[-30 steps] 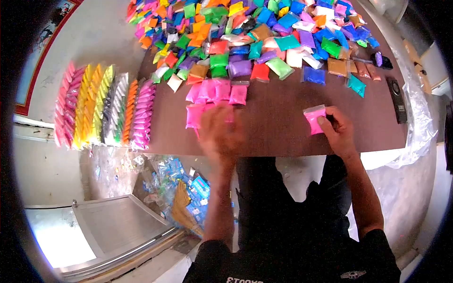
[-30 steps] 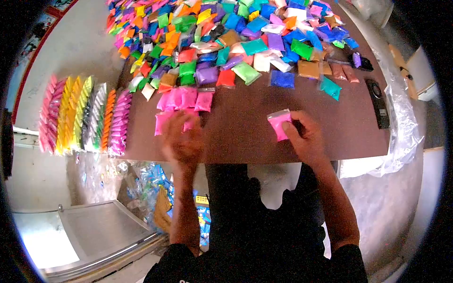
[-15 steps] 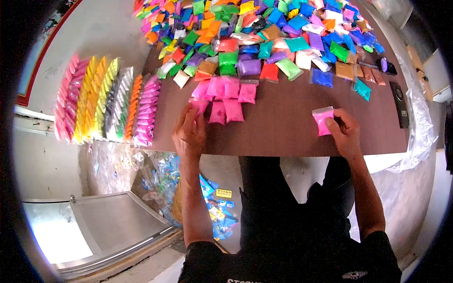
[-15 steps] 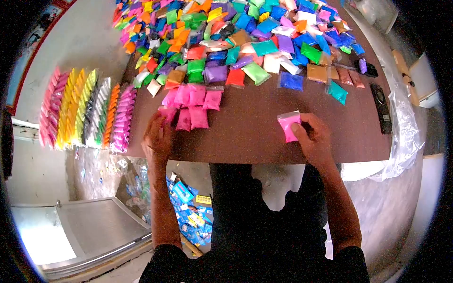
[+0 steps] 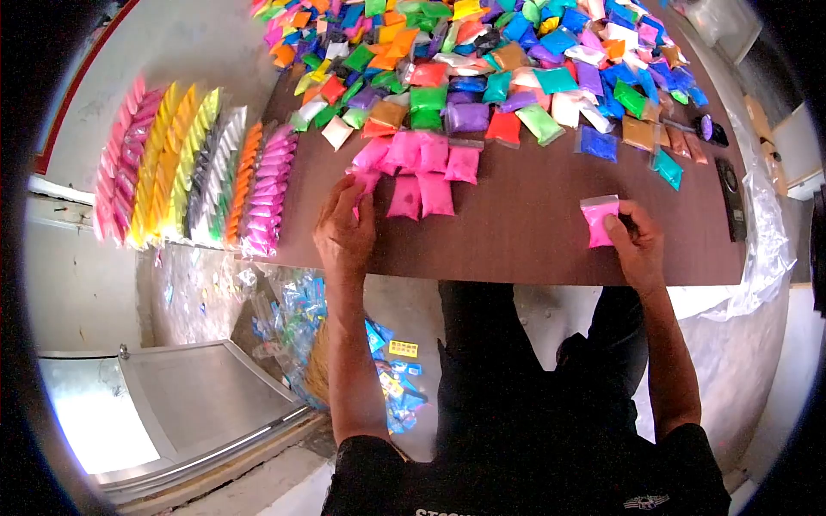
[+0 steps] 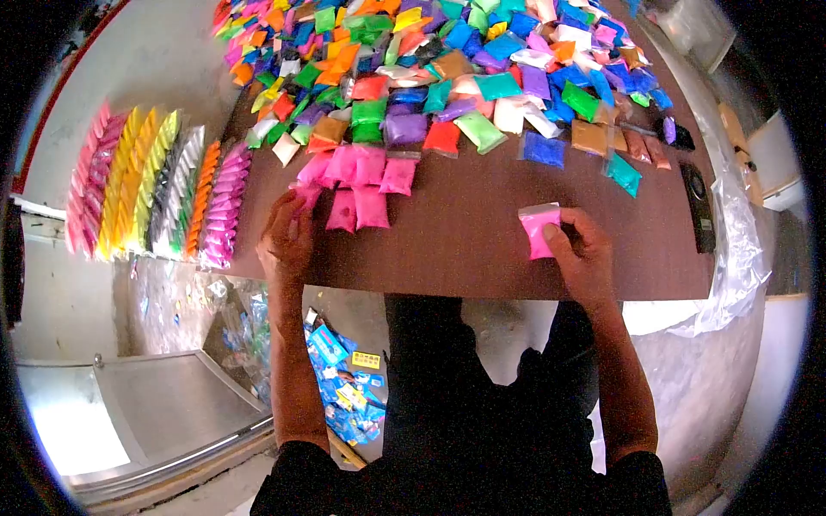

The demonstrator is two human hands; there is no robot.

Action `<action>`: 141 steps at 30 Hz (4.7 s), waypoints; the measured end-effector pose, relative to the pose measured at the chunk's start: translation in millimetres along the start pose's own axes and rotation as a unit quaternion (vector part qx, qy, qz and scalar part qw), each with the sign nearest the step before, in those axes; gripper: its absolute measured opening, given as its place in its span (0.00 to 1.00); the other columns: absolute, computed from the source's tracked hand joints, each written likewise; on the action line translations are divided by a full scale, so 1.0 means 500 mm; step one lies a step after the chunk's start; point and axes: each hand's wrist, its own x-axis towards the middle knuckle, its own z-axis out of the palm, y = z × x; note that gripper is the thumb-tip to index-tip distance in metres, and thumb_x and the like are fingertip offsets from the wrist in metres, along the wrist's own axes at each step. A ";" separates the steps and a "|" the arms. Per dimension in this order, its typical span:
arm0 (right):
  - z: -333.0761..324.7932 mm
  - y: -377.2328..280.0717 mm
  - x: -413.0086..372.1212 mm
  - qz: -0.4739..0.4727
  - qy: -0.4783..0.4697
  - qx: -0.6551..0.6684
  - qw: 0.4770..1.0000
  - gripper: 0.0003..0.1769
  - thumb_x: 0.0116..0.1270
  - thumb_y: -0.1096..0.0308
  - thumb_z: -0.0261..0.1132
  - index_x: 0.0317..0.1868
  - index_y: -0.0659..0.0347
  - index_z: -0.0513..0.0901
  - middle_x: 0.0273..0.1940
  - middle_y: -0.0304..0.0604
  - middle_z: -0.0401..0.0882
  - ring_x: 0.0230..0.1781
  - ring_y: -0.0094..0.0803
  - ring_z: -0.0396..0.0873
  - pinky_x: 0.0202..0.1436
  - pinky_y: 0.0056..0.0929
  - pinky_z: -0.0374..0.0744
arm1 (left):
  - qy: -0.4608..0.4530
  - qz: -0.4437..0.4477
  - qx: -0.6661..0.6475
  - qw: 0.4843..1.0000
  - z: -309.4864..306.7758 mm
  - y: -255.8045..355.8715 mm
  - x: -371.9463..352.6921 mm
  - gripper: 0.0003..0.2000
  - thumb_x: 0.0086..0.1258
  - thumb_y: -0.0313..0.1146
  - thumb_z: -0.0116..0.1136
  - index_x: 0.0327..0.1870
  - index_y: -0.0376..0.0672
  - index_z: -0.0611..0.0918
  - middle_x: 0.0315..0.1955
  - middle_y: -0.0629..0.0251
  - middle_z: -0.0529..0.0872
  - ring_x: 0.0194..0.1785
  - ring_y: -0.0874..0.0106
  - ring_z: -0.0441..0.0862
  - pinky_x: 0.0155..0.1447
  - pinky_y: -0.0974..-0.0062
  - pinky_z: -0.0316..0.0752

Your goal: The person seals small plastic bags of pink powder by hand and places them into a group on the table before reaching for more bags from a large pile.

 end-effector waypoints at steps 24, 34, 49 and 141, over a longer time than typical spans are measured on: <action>-0.006 -0.001 0.003 -0.009 -0.009 -0.041 0.999 0.10 0.77 0.68 0.67 0.54 0.63 0.86 0.45 0.33 0.84 0.44 0.19 0.79 0.49 0.22 0.79 | 0.010 -0.008 -0.018 1.000 0.002 -0.001 -0.003 0.08 0.69 0.27 0.68 0.47 0.41 0.88 0.53 0.56 0.90 0.54 0.55 0.89 0.57 0.61 0.84; -0.010 -0.002 0.002 -0.030 -0.013 -0.015 0.999 0.09 0.77 0.72 0.66 0.53 0.65 0.86 0.45 0.32 0.83 0.44 0.17 0.78 0.49 0.20 0.76 | 0.019 0.068 0.047 0.996 -0.012 0.008 -0.002 0.14 0.69 0.32 0.70 0.53 0.40 0.88 0.56 0.53 0.88 0.59 0.53 0.86 0.62 0.56 0.79; -0.004 0.026 0.004 -0.030 0.003 0.039 0.999 0.10 0.75 0.69 0.70 0.52 0.64 0.86 0.42 0.35 0.84 0.40 0.20 0.80 0.44 0.24 0.80 | -0.019 0.111 0.032 0.993 0.041 0.146 -0.037 0.14 0.61 0.35 0.77 0.46 0.42 0.88 0.43 0.59 0.90 0.48 0.56 0.86 0.55 0.59 0.80; -0.042 0.021 0.231 -0.016 -0.271 0.162 0.949 0.13 0.71 0.62 0.73 0.41 0.66 0.85 0.32 0.35 0.82 0.36 0.20 0.77 0.42 0.27 0.76 | -0.171 -0.272 -0.363 0.875 0.212 0.531 -0.073 0.10 0.81 0.36 0.63 0.46 0.38 0.86 0.31 0.76 0.83 0.35 0.84 0.75 0.40 0.82 0.69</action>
